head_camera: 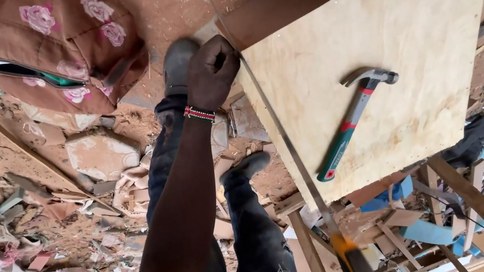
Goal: Sawing wood, hammering nails, and measuring a wooden box in a workshop environment.
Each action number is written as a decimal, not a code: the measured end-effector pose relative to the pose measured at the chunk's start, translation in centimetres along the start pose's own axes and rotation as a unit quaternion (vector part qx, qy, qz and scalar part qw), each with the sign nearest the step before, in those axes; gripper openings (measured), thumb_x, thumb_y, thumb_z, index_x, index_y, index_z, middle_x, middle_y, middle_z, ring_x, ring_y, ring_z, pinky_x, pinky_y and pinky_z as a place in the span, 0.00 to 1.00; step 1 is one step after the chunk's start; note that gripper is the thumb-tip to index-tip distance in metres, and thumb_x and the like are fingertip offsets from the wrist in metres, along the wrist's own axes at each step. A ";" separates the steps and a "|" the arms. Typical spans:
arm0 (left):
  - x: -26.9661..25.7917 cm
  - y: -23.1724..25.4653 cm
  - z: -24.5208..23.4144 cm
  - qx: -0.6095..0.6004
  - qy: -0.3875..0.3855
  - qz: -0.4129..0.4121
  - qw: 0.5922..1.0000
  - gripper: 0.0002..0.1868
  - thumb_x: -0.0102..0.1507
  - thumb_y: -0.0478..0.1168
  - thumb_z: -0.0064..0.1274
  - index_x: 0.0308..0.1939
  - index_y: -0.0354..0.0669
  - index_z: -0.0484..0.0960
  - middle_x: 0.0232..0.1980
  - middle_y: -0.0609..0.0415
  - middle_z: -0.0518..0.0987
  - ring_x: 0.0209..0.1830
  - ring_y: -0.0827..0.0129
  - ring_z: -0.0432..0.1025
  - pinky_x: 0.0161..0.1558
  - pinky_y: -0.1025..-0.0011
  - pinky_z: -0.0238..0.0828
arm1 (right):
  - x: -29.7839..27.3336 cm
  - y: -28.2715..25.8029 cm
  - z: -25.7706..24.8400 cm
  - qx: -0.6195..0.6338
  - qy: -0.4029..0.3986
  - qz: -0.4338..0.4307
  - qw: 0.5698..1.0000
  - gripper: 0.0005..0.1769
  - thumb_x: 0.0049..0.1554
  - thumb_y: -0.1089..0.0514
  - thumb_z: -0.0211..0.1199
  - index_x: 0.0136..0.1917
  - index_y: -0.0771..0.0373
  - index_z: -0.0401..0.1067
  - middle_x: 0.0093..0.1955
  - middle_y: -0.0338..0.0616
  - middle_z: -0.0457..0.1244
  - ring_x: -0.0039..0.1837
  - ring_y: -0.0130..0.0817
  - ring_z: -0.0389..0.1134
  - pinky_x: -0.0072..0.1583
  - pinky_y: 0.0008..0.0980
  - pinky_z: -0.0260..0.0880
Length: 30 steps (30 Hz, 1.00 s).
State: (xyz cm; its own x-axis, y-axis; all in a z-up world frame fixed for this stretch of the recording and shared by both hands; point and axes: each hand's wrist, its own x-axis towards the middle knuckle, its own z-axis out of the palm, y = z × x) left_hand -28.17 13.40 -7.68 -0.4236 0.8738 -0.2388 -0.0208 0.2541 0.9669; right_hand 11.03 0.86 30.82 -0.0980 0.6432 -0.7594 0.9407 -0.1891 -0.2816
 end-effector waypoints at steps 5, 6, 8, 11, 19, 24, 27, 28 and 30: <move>0.2 0.7 0.1 -0.041 0.000 0.021 0.999 0.12 0.71 0.32 0.53 0.36 0.52 0.72 0.35 0.63 0.71 0.35 0.74 0.63 0.39 0.66 0.59 | 14.0 -10.8 2.5 0.020 0.004 -0.003 1.000 0.24 0.65 0.30 0.67 0.51 0.52 0.80 0.45 0.41 0.75 0.45 0.46 0.80 0.46 0.50 0.69; -0.3 1.0 0.3 -0.073 -0.007 0.034 0.997 0.12 0.71 0.29 0.51 0.36 0.51 0.72 0.37 0.62 0.71 0.36 0.73 0.63 0.42 0.66 0.60 | 15.5 -14.2 2.5 0.024 0.006 0.005 1.000 0.25 0.65 0.30 0.68 0.50 0.53 0.80 0.44 0.41 0.75 0.45 0.46 0.80 0.46 0.50 0.68; -0.7 0.3 -0.4 -0.031 -0.002 0.069 0.997 0.09 0.74 0.33 0.53 0.39 0.48 0.74 0.39 0.58 0.74 0.39 0.68 0.68 0.44 0.63 0.63 | 17.4 -17.8 3.4 0.066 0.016 -0.023 0.997 0.22 0.66 0.35 0.71 0.48 0.53 0.75 0.40 0.40 0.71 0.41 0.40 0.75 0.44 0.47 0.67; -0.6 -0.3 -0.6 0.000 0.006 0.081 0.997 0.07 0.77 0.39 0.57 0.44 0.46 0.79 0.43 0.55 0.80 0.42 0.66 0.73 0.47 0.62 0.68 | 19.5 -20.1 3.3 0.107 0.030 -0.059 0.992 0.20 0.68 0.38 0.73 0.48 0.54 0.74 0.36 0.38 0.70 0.38 0.37 0.72 0.43 0.44 0.67; -3.7 -11.1 -1.1 0.045 -0.057 0.027 0.997 0.06 0.69 0.39 0.55 0.50 0.53 0.82 0.36 0.59 0.77 0.37 0.65 0.68 0.45 0.57 0.64 | 14.9 -19.4 2.1 0.201 0.032 -0.192 0.960 0.15 0.70 0.44 0.64 0.61 0.56 0.74 0.47 0.35 0.70 0.45 0.29 0.69 0.47 0.40 0.73; -4.0 -11.0 0.2 -0.219 -0.023 -0.049 0.974 0.08 0.71 0.39 0.61 0.54 0.51 0.83 0.49 0.61 0.80 0.48 0.75 0.74 0.52 0.73 0.74 | 10.0 -19.9 -0.1 0.172 -0.036 -0.194 0.965 0.40 0.74 0.32 0.56 0.94 0.42 0.60 0.63 0.38 0.77 0.52 0.38 0.81 0.54 0.42 0.80; -3.4 -9.5 0.3 -0.217 -0.049 -0.077 0.972 0.07 0.73 0.39 0.62 0.54 0.52 0.81 0.47 0.62 0.79 0.46 0.76 0.72 0.48 0.73 0.71 | 8.5 -17.8 -0.3 0.214 -0.044 -0.258 0.941 0.39 0.81 0.31 0.45 0.95 0.51 0.56 0.95 0.39 0.63 0.70 0.48 0.81 0.62 0.45 0.79; -3.2 -9.1 0.4 -0.216 -0.051 -0.073 0.972 0.07 0.73 0.39 0.62 0.54 0.52 0.81 0.47 0.62 0.79 0.46 0.76 0.72 0.48 0.73 0.71 | 8.1 -17.8 -0.7 0.216 -0.040 -0.260 0.940 0.39 0.81 0.31 0.45 0.95 0.51 0.56 0.95 0.39 0.63 0.70 0.48 0.81 0.62 0.45 0.79; -2.9 -8.5 0.2 -0.186 -0.036 -0.099 0.977 0.07 0.75 0.38 0.62 0.53 0.52 0.80 0.46 0.62 0.77 0.44 0.77 0.70 0.45 0.73 0.68 | 7.3 -17.9 -1.4 0.243 -0.064 -0.230 0.940 0.31 0.77 0.34 0.50 0.84 0.52 0.65 0.98 0.40 0.59 0.60 0.44 0.75 0.57 0.44 0.75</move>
State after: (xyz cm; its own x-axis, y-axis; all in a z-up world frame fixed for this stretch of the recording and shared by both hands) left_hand -26.57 8.75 -15.20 -0.3142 0.8528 -0.4172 -0.4290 0.2645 0.8637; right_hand -6.09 9.98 31.11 -0.5257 0.6506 -0.5481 0.5336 -0.2496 -0.8081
